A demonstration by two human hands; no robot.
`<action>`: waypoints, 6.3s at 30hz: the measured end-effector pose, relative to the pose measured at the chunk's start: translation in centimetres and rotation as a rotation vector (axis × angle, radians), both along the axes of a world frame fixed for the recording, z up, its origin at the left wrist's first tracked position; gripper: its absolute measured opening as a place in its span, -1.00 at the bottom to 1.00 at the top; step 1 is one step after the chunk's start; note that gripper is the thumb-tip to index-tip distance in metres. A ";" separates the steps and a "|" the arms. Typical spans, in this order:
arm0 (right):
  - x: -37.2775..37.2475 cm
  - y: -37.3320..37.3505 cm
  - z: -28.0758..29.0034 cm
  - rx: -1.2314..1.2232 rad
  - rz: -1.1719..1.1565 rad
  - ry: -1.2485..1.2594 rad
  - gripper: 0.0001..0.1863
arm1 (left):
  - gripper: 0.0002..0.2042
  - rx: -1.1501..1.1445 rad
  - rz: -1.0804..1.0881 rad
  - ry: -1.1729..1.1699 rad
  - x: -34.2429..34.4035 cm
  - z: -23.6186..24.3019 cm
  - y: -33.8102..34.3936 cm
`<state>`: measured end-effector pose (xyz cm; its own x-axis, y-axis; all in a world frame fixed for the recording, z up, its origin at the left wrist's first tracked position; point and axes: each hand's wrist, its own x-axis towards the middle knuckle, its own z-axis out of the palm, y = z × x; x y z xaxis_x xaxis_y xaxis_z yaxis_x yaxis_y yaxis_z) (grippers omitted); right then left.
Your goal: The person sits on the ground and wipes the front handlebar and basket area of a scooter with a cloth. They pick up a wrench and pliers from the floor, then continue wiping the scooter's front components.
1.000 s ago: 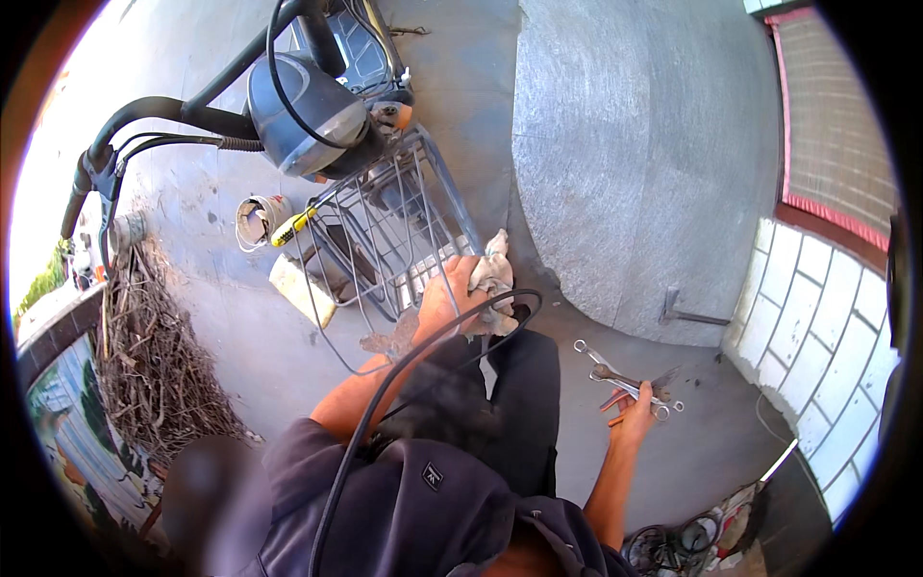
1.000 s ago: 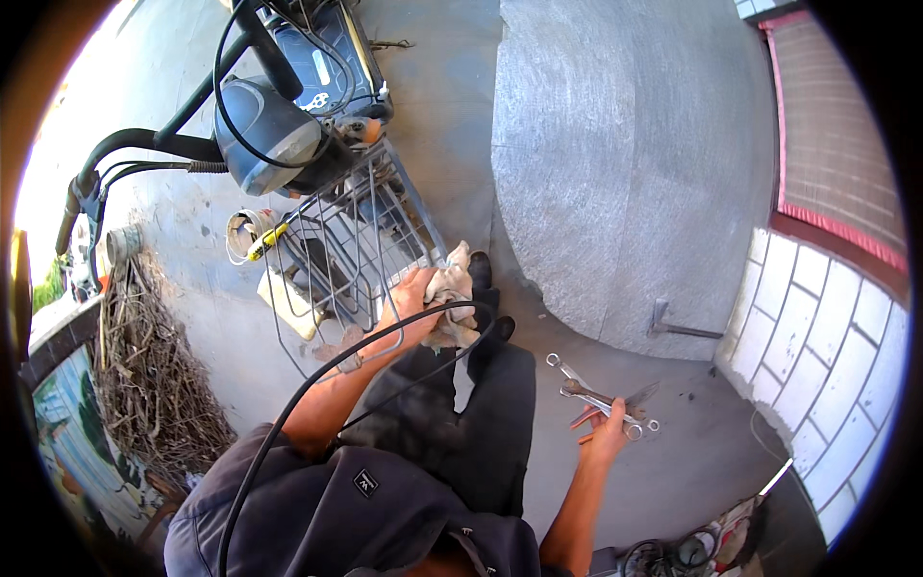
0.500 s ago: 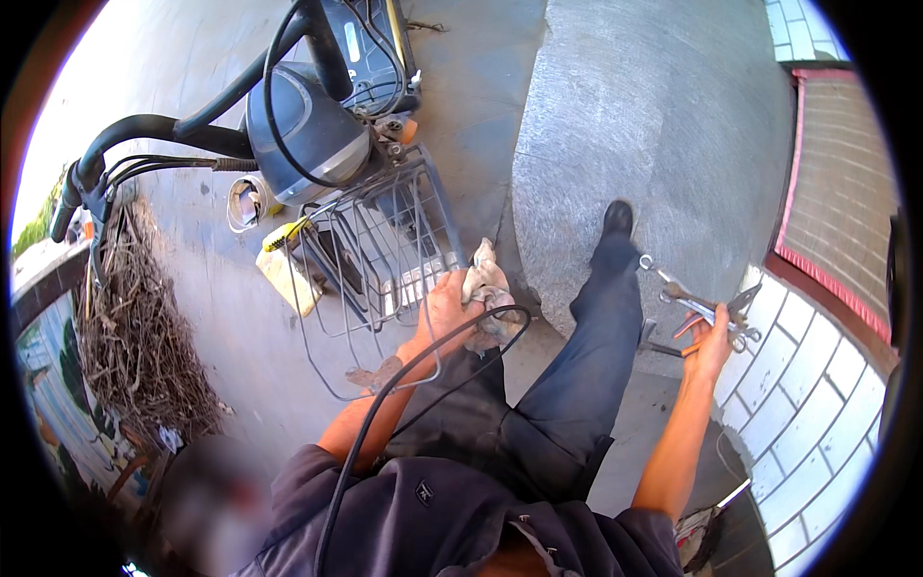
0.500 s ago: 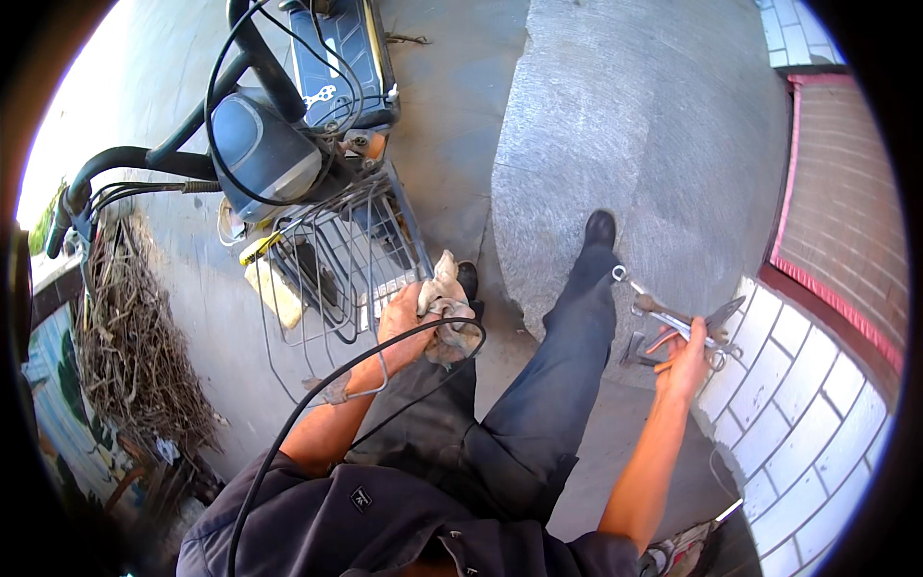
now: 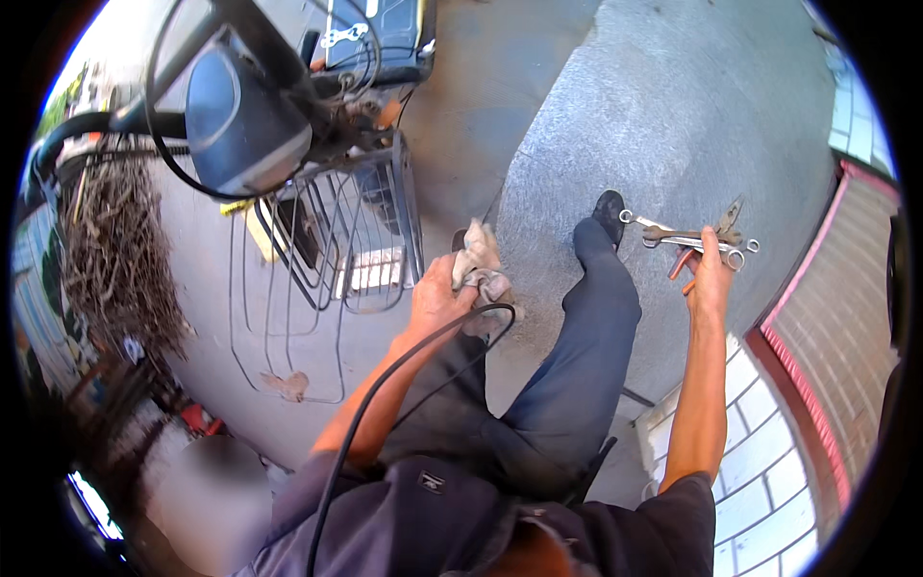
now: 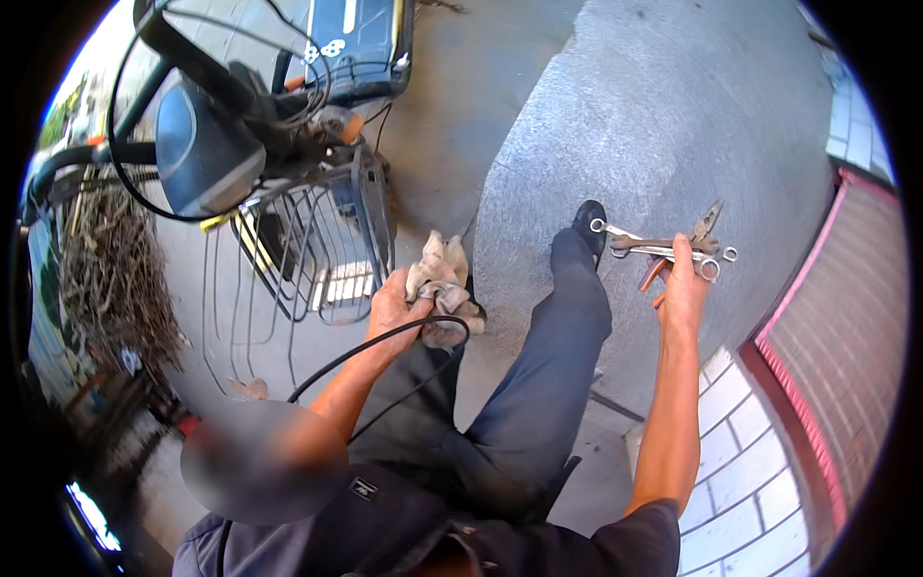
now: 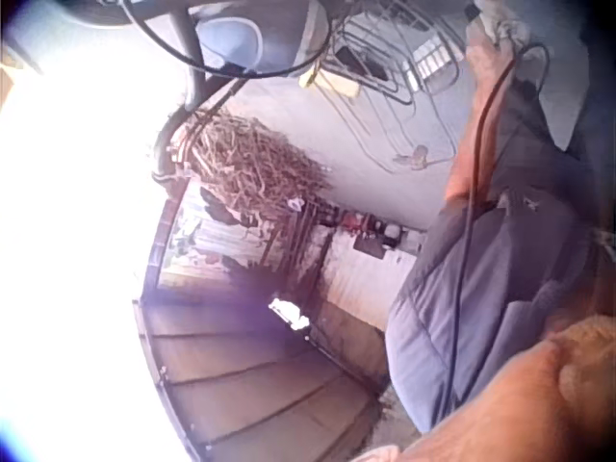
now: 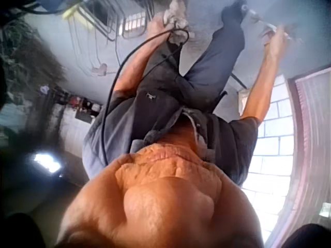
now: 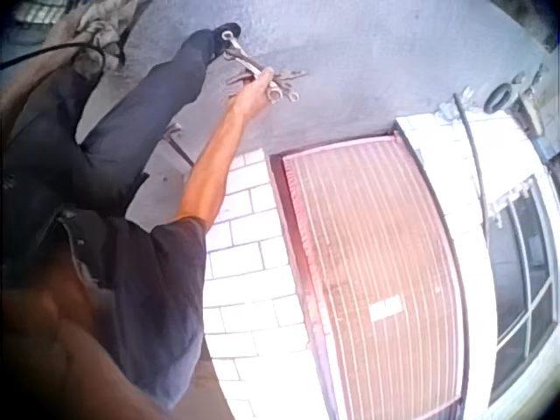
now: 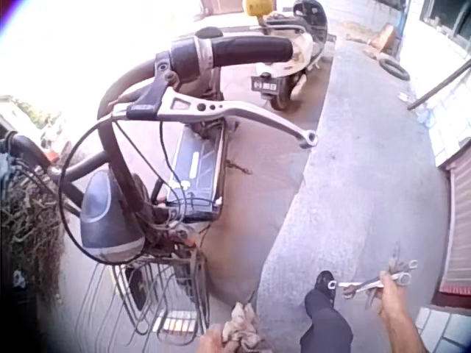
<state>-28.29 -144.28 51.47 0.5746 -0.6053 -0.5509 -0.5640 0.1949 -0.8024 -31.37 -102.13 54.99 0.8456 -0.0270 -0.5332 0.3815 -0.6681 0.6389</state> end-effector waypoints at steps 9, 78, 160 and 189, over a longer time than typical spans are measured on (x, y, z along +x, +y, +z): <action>8.0 -0.6 -14.1 -0.083 0.303 0.093 -0.76 | -0.62 0.028 0.081 -0.008 1.8 -5.8 -4.4; 52.1 -25.9 -44.5 -1.469 0.859 -0.105 -0.13 | -0.76 -0.408 0.527 0.043 66.1 -34.4 -19.6; 53.3 -25.0 -43.4 -1.273 1.233 -0.216 -0.24 | -0.64 0.362 0.931 -0.392 36.6 -27.1 -9.8; 52.8 -20.0 -37.4 -1.441 1.439 -0.472 -0.30 | -0.60 0.429 0.929 -0.468 38.7 -27.7 -10.6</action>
